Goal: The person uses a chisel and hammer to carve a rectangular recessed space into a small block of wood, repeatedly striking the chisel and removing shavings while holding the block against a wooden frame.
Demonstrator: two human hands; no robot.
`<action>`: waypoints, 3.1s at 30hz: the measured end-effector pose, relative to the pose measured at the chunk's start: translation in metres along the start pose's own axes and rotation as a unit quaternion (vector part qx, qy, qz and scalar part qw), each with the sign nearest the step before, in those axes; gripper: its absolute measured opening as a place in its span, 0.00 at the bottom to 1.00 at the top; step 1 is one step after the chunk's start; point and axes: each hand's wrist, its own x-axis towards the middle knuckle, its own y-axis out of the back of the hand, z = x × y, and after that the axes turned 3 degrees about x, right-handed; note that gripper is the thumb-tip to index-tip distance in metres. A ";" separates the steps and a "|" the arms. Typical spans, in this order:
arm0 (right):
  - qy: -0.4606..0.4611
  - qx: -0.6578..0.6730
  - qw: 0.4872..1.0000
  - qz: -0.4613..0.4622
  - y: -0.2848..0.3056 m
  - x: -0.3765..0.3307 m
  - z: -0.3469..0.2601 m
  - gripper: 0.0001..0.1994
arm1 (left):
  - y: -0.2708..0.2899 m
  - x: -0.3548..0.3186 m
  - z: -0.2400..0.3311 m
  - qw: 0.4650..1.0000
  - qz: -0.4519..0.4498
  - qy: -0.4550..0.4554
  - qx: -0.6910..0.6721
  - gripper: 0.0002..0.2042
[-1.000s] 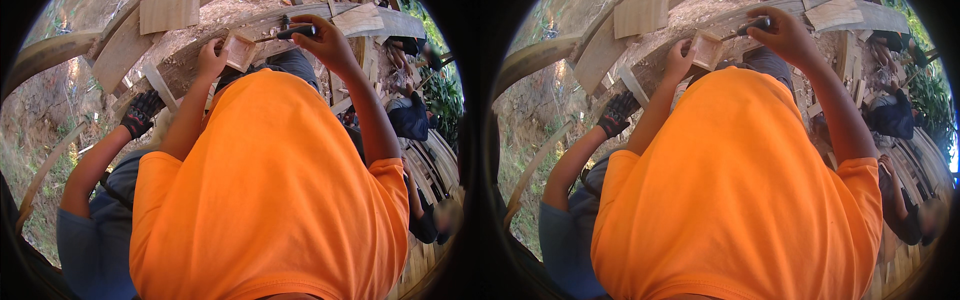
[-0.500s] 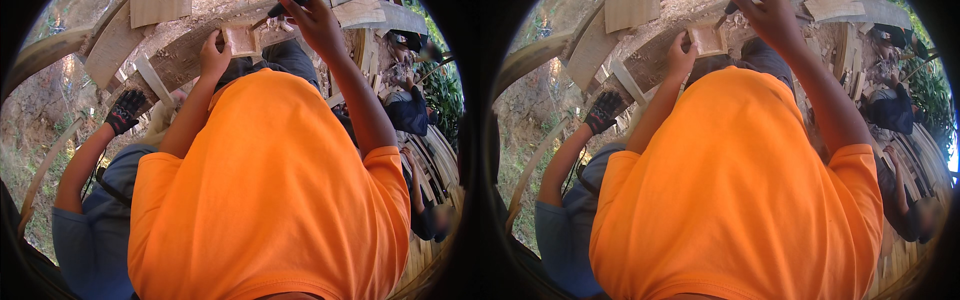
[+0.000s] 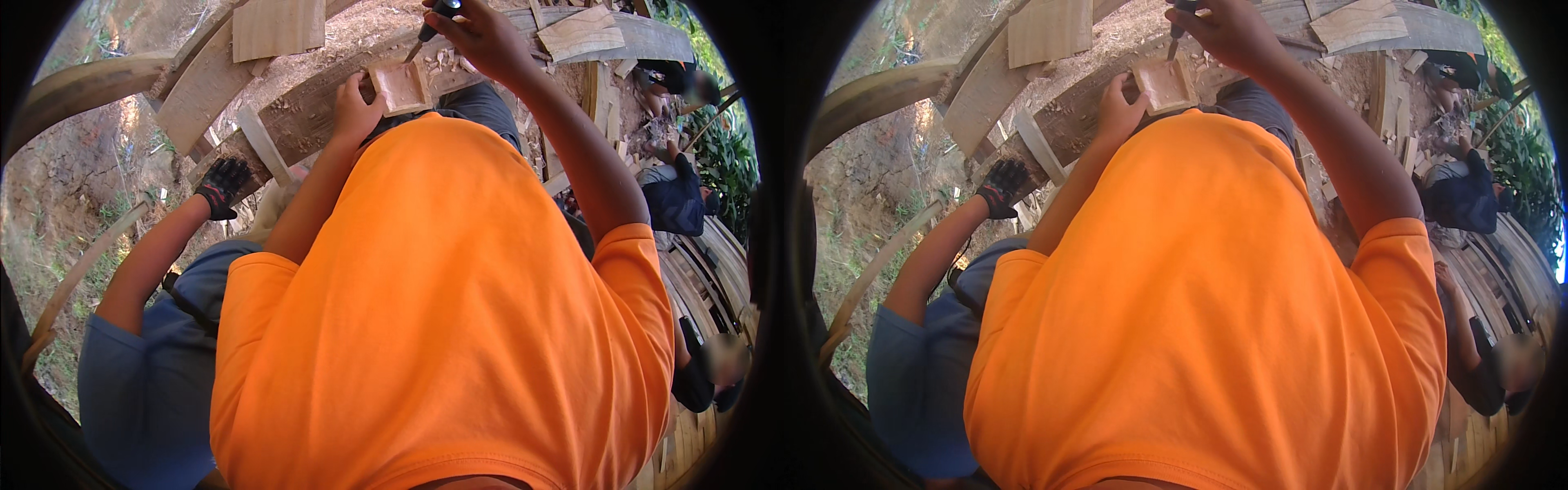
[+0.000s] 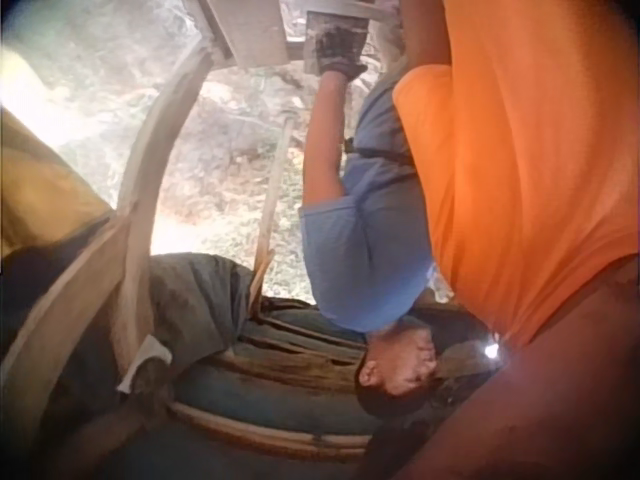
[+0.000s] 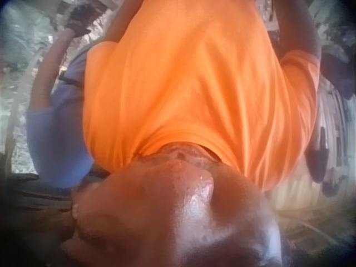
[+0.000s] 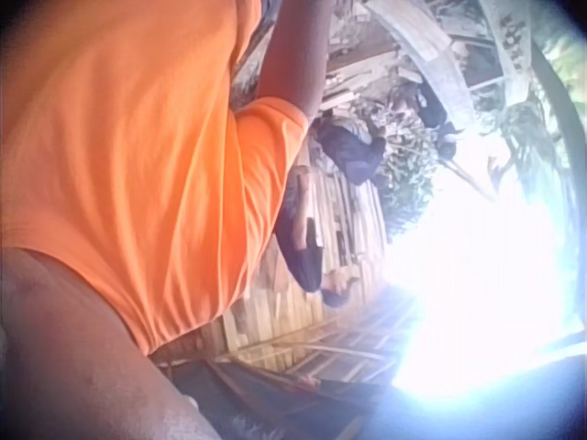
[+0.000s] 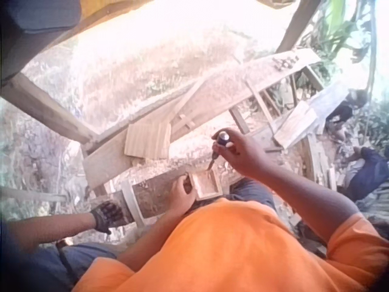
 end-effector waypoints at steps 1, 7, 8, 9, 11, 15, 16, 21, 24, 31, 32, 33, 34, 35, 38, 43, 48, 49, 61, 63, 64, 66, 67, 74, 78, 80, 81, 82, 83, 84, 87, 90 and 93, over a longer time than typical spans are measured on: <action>-0.005 0.006 1.000 -0.004 0.000 0.002 0.001 0.15 | 0.001 0.005 -0.002 0.999 0.007 -0.021 0.041 0.32; 0.047 0.004 0.999 0.004 -0.001 0.020 0.009 0.17 | 0.047 0.086 0.059 0.973 -0.024 -0.195 -0.122 0.27; 0.048 -0.011 0.999 0.007 -0.001 0.021 0.009 0.17 | 0.055 0.094 0.076 0.963 -0.065 -0.213 -0.151 0.31; 0.049 -0.025 0.998 0.009 -0.002 0.023 0.008 0.16 | 0.062 0.100 0.092 0.951 -0.104 -0.229 -0.178 0.35; 0.036 -0.021 0.999 0.004 -0.003 0.026 0.004 0.17 | 0.067 0.107 0.113 0.941 -0.145 -0.237 -0.194 0.33; -0.002 0.005 1.000 0.010 -0.006 0.034 -0.003 0.21 | 0.064 0.114 0.124 0.944 -0.153 -0.213 -0.200 0.30; -0.006 0.000 1.000 0.020 -0.006 0.035 -0.003 0.21 | 0.062 0.114 0.124 0.946 -0.150 -0.206 -0.202 0.29; 0.103 -0.039 0.991 0.081 0.005 0.044 0.035 0.25 | 0.067 0.118 0.114 0.951 -0.140 -0.172 -0.215 0.25; 0.004 -0.077 0.993 0.089 0.039 0.046 0.113 0.22 | 0.069 0.119 0.108 0.954 -0.136 -0.158 -0.215 0.22; -0.105 -0.318 0.939 0.072 0.079 0.012 0.234 0.23 | 0.069 0.115 0.101 0.962 -0.142 -0.141 -0.185 0.19; -0.096 -0.340 0.933 0.075 0.078 0.009 0.238 0.23 | 0.068 0.114 0.099 0.964 -0.147 -0.140 -0.173 0.19; -0.096 -0.353 0.928 0.076 0.076 0.006 0.239 0.22 | 0.066 0.113 0.095 0.955 -0.141 -0.168 -0.201 0.18; -0.089 -0.372 0.921 0.077 0.074 0.007 0.240 0.22 | 0.063 0.110 0.092 0.944 -0.135 -0.195 -0.228 0.18; -0.083 -0.390 0.914 0.079 0.072 0.007 0.240 0.22 | 0.061 0.110 0.089 0.932 -0.129 -0.223 -0.255 0.18; -0.104 -0.424 0.896 0.083 0.063 0.002 0.227 0.20 | 0.076 0.101 0.103 0.960 -0.151 -0.181 -0.151 0.19; -0.098 -0.497 0.861 0.056 0.062 -0.003 0.206 0.17 | 0.064 0.097 0.100 0.958 -0.113 -0.212 -0.159 0.12; -0.137 -0.346 0.928 0.003 0.065 -0.021 0.191 0.18 | 0.059 0.107 0.083 0.947 -0.123 -0.201 -0.217 0.12; -0.085 -0.318 0.944 0.034 0.063 -0.028 0.182 0.18 | 0.059 0.110 0.082 0.948 -0.122 -0.199 -0.215 0.12; 0.036 -0.035 0.999 0.003 0.062 -0.018 -0.042 0.20 | 0.066 0.109 0.093 0.950 -0.138 -0.189 -0.206 0.13; -0.014 -0.130 0.991 -0.013 0.059 -0.017 -0.052 0.19 | 0.064 0.108 0.094 0.944 -0.135 -0.191 -0.233 0.12; -0.001 -0.147 0.989 -0.019 0.062 -0.013 -0.057 0.19 | 0.063 0.109 0.093 0.946 -0.133 -0.199 -0.220 0.12; 0.025 -0.181 0.983 -0.033 0.074 -0.007 -0.060 0.19 | 0.062 0.111 0.092 0.949 -0.127 -0.210 -0.196 0.12; 0.036 -0.155 0.987 0.010 0.080 -0.003 -0.059 0.19 | 0.062 0.114 0.091 0.953 -0.138 -0.206 -0.174 0.12; 0.074 -0.198 0.977 0.004 0.063 -0.013 -0.039 0.17 | 0.053 0.114 0.088 0.948 -0.120 -0.203 -0.214 0.16; 0.141 -0.127 0.981 0.045 0.068 -0.005 -0.065 0.21 | 0.051 0.112 0.083 0.951 -0.127 -0.192 -0.209 0.18; 0.041 -0.013 0.997 0.064 0.069 -0.008 -0.062 0.22 | 0.054 0.114 0.086 0.952 -0.140 -0.184 -0.201 0.16; 0.025 -0.019 0.998 0.049 0.071 -0.010 -0.062 0.22 | 0.057 0.112 0.089 0.954 -0.150 -0.176 -0.191 0.14; 0.009 -0.025 0.999 0.035 0.072 -0.011 -0.062 0.22 | 0.060 0.112 0.091 0.956 -0.160 -0.168 -0.181 0.13; -0.007 -0.031 0.999 0.019 0.073 -0.013 -0.063 0.22 | 0.061 0.113 0.091 0.952 -0.149 -0.177 -0.202 0.12; -0.029 -0.030 0.999 0.011 0.071 -0.016 -0.064 0.23 | 0.062 0.111 0.090 0.947 -0.139 -0.184 -0.223 0.12; -0.078 -0.022 0.997 -0.006 0.066 -0.025 -0.060 0.26 | 0.072 0.108 0.095 0.931 -0.137 -0.184 -0.283 0.11; -0.117 -0.012 0.993 -0.025 0.068 -0.028 -0.054 0.26 | 0.078 0.105 0.099 0.933 -0.128 -0.182 -0.284 0.09; -0.097 0.007 0.995 -0.028 0.062 -0.031 -0.052 0.26 | 0.082 0.107 0.098 0.941 -0.126 -0.188 -0.253 0.09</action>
